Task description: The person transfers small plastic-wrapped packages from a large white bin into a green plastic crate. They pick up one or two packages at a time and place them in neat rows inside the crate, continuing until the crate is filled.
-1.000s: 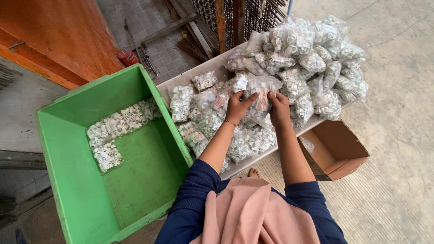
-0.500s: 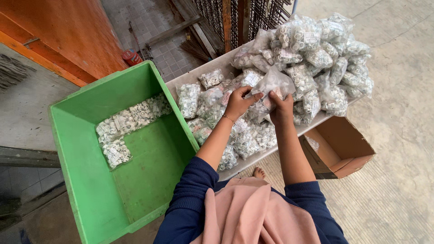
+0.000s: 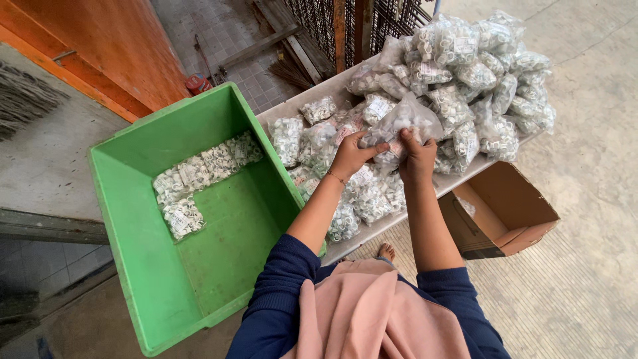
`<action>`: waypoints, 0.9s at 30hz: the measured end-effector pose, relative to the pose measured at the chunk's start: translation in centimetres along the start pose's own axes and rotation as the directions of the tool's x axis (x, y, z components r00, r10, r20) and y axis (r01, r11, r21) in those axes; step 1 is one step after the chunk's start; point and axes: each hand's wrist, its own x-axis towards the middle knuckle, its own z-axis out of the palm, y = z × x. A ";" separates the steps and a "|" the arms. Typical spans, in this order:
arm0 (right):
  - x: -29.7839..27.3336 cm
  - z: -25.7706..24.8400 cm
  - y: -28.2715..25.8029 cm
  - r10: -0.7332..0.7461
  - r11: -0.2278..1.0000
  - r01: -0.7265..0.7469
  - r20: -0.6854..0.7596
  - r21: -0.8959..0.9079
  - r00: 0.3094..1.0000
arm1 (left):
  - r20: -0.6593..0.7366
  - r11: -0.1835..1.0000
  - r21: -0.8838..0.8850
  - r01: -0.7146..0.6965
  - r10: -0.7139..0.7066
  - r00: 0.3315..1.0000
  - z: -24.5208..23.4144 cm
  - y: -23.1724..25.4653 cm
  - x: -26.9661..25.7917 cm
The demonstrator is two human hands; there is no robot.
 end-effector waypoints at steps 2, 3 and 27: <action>-0.7 0.2 -0.4 0.020 1.000 -0.020 0.013 0.005 1.000 | -0.020 0.998 0.034 -0.054 0.054 0.998 -0.2 0.3 -0.3; -1.1 0.3 -0.5 0.039 0.999 -0.037 0.050 -0.029 0.998 | -0.030 0.998 0.026 -0.050 0.050 0.998 -0.5 0.5 -0.6; 0.6 -0.3 -1.9 0.328 0.900 -0.130 0.450 -0.417 0.831 | -0.261 0.986 0.108 -0.128 0.152 0.953 0.8 3.0 -2.2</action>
